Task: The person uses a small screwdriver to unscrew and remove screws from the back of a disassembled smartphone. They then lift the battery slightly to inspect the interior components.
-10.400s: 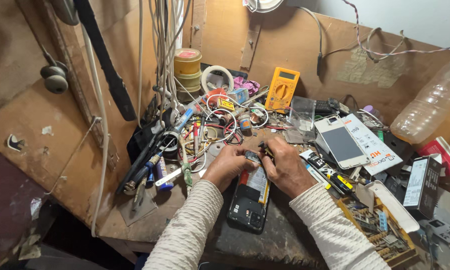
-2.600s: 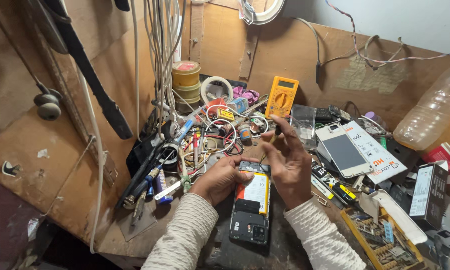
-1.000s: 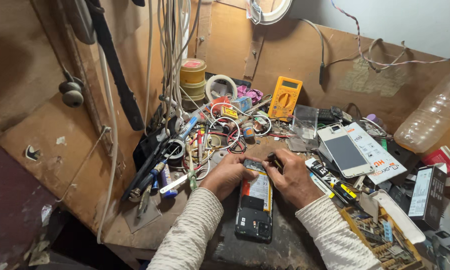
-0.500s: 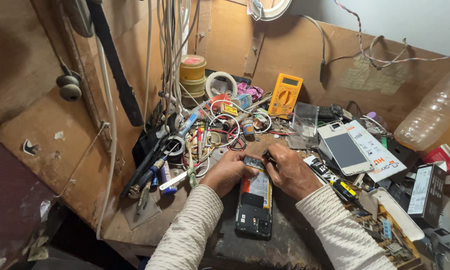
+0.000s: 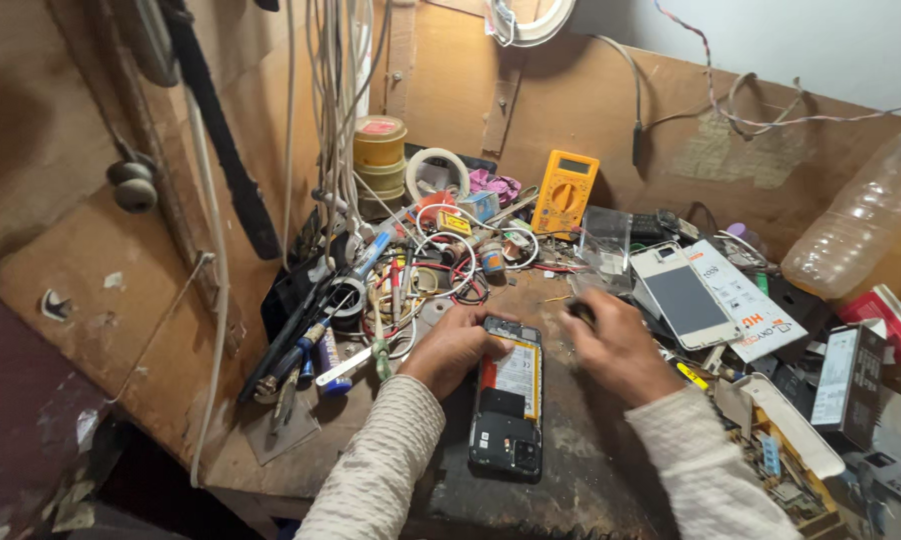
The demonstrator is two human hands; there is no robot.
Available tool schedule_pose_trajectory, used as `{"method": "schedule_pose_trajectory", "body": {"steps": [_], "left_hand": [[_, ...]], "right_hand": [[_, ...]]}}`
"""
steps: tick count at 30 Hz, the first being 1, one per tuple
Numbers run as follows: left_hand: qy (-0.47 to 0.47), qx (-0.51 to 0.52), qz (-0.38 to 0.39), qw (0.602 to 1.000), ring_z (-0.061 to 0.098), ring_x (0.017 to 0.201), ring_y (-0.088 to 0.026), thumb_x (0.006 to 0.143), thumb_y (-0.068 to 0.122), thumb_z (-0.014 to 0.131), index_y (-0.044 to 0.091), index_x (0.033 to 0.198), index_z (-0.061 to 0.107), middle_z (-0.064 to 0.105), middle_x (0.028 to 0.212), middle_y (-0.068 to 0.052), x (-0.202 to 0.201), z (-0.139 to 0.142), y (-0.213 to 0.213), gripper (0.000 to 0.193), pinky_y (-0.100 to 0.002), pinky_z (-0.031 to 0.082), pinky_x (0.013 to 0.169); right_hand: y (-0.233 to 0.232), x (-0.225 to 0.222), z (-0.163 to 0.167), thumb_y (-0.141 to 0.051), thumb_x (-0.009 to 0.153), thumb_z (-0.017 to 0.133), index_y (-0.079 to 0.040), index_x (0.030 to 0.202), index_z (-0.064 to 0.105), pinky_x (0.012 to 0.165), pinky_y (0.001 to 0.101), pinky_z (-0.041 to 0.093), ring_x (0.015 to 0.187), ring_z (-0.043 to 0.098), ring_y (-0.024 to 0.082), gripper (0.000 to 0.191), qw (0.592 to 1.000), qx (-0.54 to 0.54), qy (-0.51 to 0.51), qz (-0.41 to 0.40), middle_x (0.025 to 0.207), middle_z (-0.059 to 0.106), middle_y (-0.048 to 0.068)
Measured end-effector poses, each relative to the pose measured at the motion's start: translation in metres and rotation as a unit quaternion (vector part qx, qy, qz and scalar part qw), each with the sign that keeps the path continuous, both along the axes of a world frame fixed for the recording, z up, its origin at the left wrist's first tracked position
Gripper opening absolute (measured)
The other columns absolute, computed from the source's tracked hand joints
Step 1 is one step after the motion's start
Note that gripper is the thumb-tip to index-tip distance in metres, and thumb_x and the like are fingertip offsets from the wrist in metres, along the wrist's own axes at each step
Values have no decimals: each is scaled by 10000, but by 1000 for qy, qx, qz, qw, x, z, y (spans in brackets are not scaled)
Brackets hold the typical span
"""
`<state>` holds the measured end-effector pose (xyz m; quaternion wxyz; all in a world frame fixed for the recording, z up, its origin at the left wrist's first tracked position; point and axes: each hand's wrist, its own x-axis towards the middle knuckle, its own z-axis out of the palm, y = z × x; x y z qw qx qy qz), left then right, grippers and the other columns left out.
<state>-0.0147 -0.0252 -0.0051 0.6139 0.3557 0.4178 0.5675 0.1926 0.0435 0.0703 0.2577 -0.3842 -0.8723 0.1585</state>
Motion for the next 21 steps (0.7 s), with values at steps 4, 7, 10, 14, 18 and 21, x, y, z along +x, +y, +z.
{"method": "schedule_pose_trajectory", "body": {"steps": [4, 7, 10, 14, 18, 21], "left_hand": [[20, -13, 2, 1000, 723, 904, -234, 771, -110, 637, -56, 1215, 676, 739, 1023, -152, 1, 3, -2, 449, -322, 576, 836], [-17, -30, -12, 999, 729, 907, -239, 780, -113, 627, -45, 1218, 663, 739, 1021, -163, 0, 6, -3, 445, -331, 590, 843], [-6, -26, -2, 1000, 729, 899, -224, 778, -101, 635, -46, 1214, 672, 742, 1026, -153, 0, 9, -5, 441, -325, 586, 837], [11, -13, -2, 1000, 719, 881, -212, 769, -97, 666, -49, 1211, 679, 739, 1019, -149, -1, 8, -5, 444, -318, 580, 820], [-2, -3, -2, 1000, 720, 872, -198, 778, -61, 706, -59, 1196, 684, 741, 1015, -140, -1, 3, -3, 419, -314, 583, 817], [-2, 0, 15, 1000, 725, 864, -185, 786, -22, 757, -67, 1178, 687, 742, 1006, -132, 0, 1, -1, 401, -311, 592, 809]], "right_hand": [[-1, 26, -8, -238, 875, 669, 19, 1001, 690, 786, 474, 526, 887, 689, 409, 286, 999, 5, -43, -13, 935, 712, 235], [-2, 33, -18, -259, 888, 670, 13, 1012, 683, 792, 479, 528, 886, 692, 412, 299, 995, -51, -82, -36, 955, 708, 240], [0, 30, -27, -243, 871, 682, 27, 956, 682, 799, 490, 519, 894, 676, 421, 283, 997, -18, -80, -14, 928, 705, 246], [3, 32, -33, -240, 865, 677, 23, 959, 690, 779, 482, 522, 888, 677, 419, 279, 999, 11, -53, 6, 929, 704, 248], [7, 37, -34, -241, 893, 682, 23, 1006, 685, 760, 472, 523, 842, 670, 405, 286, 999, -8, -34, -39, 898, 695, 247], [8, 37, -30, -184, 882, 693, 21, 1091, 652, 722, 419, 540, 792, 666, 322, 296, 999, -19, 23, -16, 889, 682, 197]]}}
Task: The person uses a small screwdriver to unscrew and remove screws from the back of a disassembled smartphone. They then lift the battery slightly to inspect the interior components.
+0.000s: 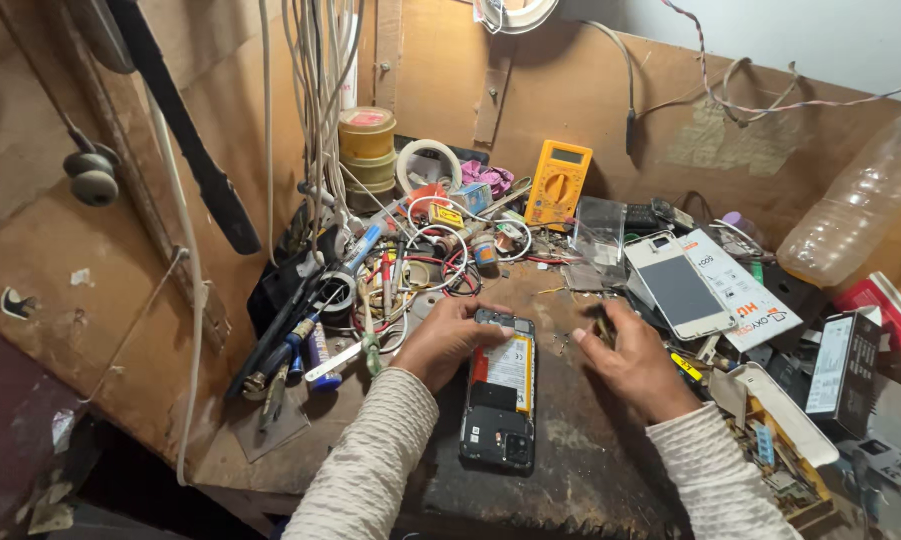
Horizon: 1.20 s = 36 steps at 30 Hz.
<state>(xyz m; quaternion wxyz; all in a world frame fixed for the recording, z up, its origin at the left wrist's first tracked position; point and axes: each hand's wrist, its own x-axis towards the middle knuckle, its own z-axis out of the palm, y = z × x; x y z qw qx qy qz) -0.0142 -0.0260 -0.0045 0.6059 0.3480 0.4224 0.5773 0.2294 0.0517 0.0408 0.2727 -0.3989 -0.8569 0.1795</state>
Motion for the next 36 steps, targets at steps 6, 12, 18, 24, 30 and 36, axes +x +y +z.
{"method": "schedule_pose_trajectory", "body": {"steps": [6, 12, 18, 24, 30, 36], "left_hand": [[9, -36, 33, 999, 750, 830, -211, 773, -2, 786, -78, 1120, 688, 755, 961, -150, 4, 1, 2, 369, -321, 617, 772], [6, -45, 32, 998, 747, 823, -224, 765, -24, 775, -71, 1071, 676, 749, 943, -164, 2, 2, 3, 325, -337, 621, 772], [21, -64, 18, 998, 743, 815, -217, 773, -23, 748, -67, 1113, 708, 757, 950, -163, 1, 5, 4, 345, -330, 615, 775], [26, -35, 8, 999, 734, 807, -203, 773, -61, 736, -83, 1124, 732, 755, 939, -155, 0, 10, -1, 353, -318, 611, 775], [31, -36, 2, 999, 736, 804, -189, 777, -54, 721, -72, 1118, 739, 762, 931, -146, 1, 13, -3, 342, -302, 610, 769], [37, -39, 6, 999, 729, 806, -183, 784, -53, 731, -69, 1110, 739, 758, 935, -138, 1, 12, -2, 326, -300, 605, 777]], "right_hand": [[-14, -10, 19, -139, 983, 544, -60, 1248, 616, 632, 270, 604, 773, 697, 114, 285, 960, -198, 194, -46, 949, 716, 57], [-26, -23, 38, -101, 1028, 636, 25, 1182, 637, 742, 291, 565, 878, 706, 143, 199, 966, -58, 252, 0, 1041, 797, 100], [-36, -40, 38, -14, 958, 648, -2, 1310, 523, 791, 323, 655, 873, 757, 169, 373, 929, -65, 363, 15, 1009, 766, 123], [-46, -62, 30, 4, 1002, 617, -31, 1376, 457, 839, 331, 651, 912, 750, 176, 408, 914, -50, 399, 53, 988, 717, 109], [-51, -65, 31, 11, 1009, 620, -31, 1331, 472, 830, 307, 632, 902, 753, 165, 356, 929, -18, 366, 46, 967, 716, 107], [-52, -64, 30, 11, 1009, 622, -25, 1322, 477, 838, 302, 628, 906, 754, 160, 347, 933, -6, 357, 33, 970, 718, 105]]}}
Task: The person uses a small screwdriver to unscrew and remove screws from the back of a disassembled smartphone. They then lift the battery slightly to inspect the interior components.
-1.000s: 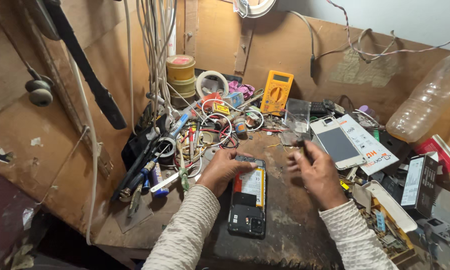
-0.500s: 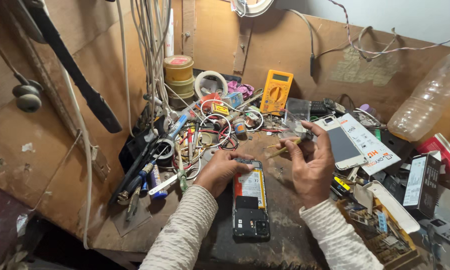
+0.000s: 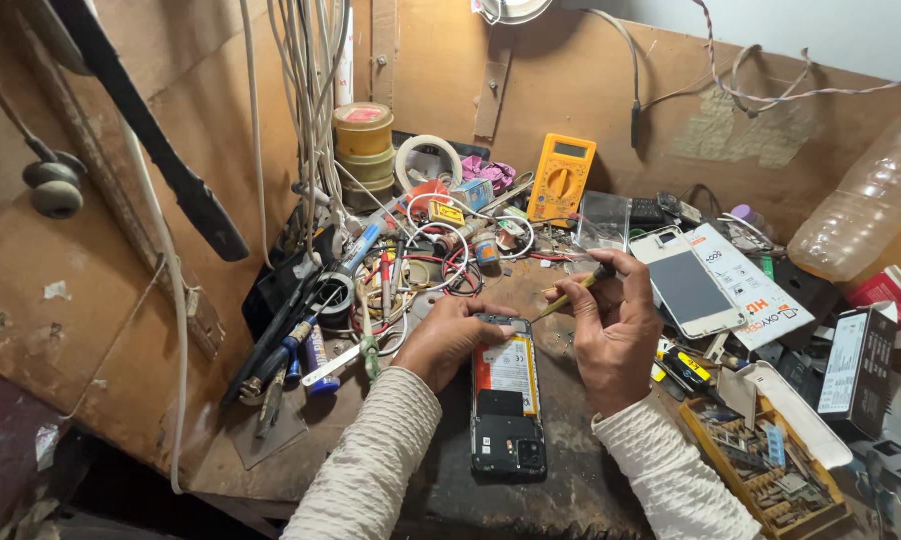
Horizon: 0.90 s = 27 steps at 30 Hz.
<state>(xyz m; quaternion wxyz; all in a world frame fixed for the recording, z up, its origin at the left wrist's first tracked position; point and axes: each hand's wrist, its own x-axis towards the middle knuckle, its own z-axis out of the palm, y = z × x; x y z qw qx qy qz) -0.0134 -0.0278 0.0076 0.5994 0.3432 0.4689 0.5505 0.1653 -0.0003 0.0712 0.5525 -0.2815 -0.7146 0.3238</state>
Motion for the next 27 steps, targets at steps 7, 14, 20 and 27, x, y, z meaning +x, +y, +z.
{"method": "schedule_pose_trajectory", "body": {"steps": [7, 14, 20, 27], "left_hand": [[2, 5, 0, 1000, 732, 818, -178, 776, -45, 731, -56, 1107, 749, 763, 940, -135, 0, 0, -1, 332, -297, 607, 786], [-6, 9, -1, 1000, 740, 806, -181, 779, -35, 736, -65, 1111, 743, 768, 935, -136, 0, 0, -1, 333, -295, 612, 785], [-16, 6, -1, 1000, 733, 789, -183, 784, -38, 742, -67, 1109, 737, 758, 923, -139, 1, -1, -2, 326, -302, 606, 764], [-8, 3, 1, 1000, 729, 795, -182, 778, -41, 739, -55, 1099, 742, 756, 922, -135, 0, -1, -2, 322, -300, 602, 761]], "right_hand": [[0, 0, 1, 20, 1010, 623, -21, 1319, 480, 847, 306, 625, 907, 744, 162, 342, 1000, 2, 11, 17, 972, 710, 100], [-4, 0, 1, 14, 1008, 638, -20, 1297, 494, 826, 294, 617, 891, 742, 151, 325, 1000, 7, 2, -7, 953, 726, 88], [-1, 2, -1, 6, 1012, 638, -23, 1302, 488, 840, 296, 627, 909, 752, 144, 328, 1000, 14, 13, -2, 967, 718, 84], [3, 2, -5, 0, 1010, 643, -20, 1308, 475, 843, 307, 637, 911, 748, 161, 343, 999, -4, 33, 14, 976, 709, 90]]}}
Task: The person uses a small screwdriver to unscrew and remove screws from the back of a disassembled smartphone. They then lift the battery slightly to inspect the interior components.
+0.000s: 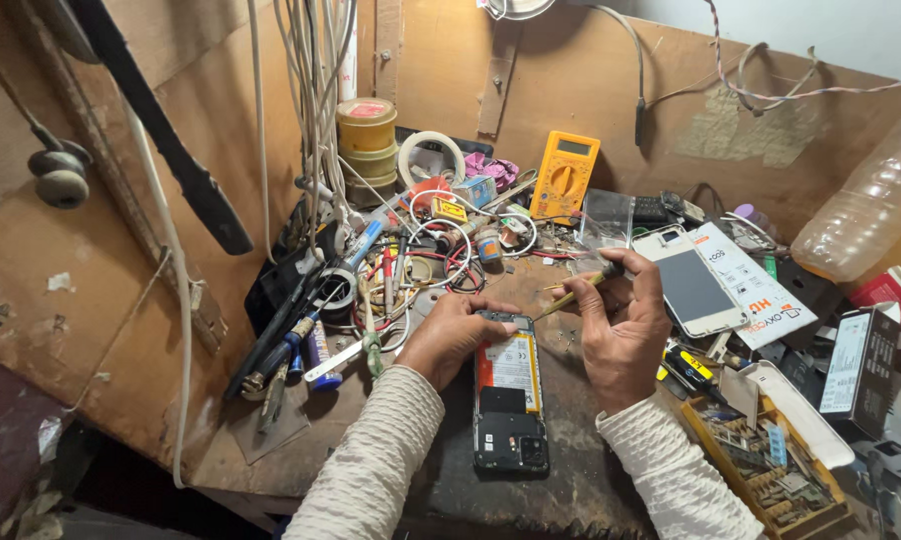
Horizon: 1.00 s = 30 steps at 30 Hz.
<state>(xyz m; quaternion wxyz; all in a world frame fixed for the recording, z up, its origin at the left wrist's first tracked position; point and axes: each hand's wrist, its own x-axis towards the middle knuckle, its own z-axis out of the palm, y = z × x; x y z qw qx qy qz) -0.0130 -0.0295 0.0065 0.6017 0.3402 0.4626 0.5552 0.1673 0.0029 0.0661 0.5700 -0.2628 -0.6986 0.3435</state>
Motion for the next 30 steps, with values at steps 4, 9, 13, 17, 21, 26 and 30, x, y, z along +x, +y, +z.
{"method": "schedule_pose_trajectory", "body": {"steps": [4, 9, 13, 17, 21, 26, 30], "left_hand": [[10, -4, 6, 1000, 725, 802, -181, 777, -46, 744, -48, 1102, 745, 753, 924, -126, 1, -1, 1, 325, -299, 598, 762], [0, 12, -1, 1000, 725, 800, -184, 779, -44, 740, -52, 1099, 743, 756, 924, -133, 1, -3, 2, 321, -299, 600, 760], [-4, 7, 8, 1000, 726, 799, -188, 786, -40, 742, -68, 1092, 739, 752, 921, -139, 1, -4, 1, 307, -305, 602, 764], [-5, 6, 1, 1000, 723, 798, -184, 779, -41, 740, -62, 1090, 737, 746, 916, -126, 1, -2, 1, 311, -313, 604, 762], [1, 13, 2, 1000, 723, 806, -173, 783, -37, 742, -61, 1083, 738, 747, 919, -121, 1, -3, 0, 301, -301, 599, 768], [2, 23, 5, 1000, 721, 787, -178, 786, -38, 739, -64, 1068, 742, 750, 906, -119, 1, -6, 0, 284, -304, 597, 751], [2, -3, 13, 1000, 716, 771, -172, 784, -36, 742, -57, 1064, 748, 747, 889, -114, 3, -8, 4, 281, -309, 594, 732]], "right_hand": [[0, 0, -1, -2, 1014, 639, -24, 1306, 471, 849, 305, 635, 917, 754, 156, 338, 1000, 5, 4, -4, 979, 710, 81], [-2, -1, -1, 1, 1012, 650, -24, 1312, 489, 839, 299, 620, 907, 748, 152, 341, 1000, 9, -8, -12, 965, 718, 84], [-4, -2, -1, -9, 1004, 673, -28, 1305, 509, 824, 285, 638, 900, 742, 135, 344, 998, 35, -32, -40, 959, 727, 64], [-4, -3, -1, -14, 993, 698, -27, 1314, 532, 813, 275, 622, 885, 736, 124, 361, 997, 50, -35, -56, 956, 717, 58], [-2, -3, -3, -8, 978, 738, -58, 1344, 558, 779, 270, 607, 863, 707, 109, 411, 993, 72, -51, -73, 951, 705, 64], [2, -6, -12, -10, 906, 780, -141, 1438, 509, 709, 234, 593, 806, 700, 64, 611, 990, 86, -93, -66, 881, 706, 23], [6, -8, -21, 15, 902, 787, -157, 1493, 470, 683, 229, 537, 765, 630, 68, 692, 996, 33, -79, -33, 832, 643, 33]]}}
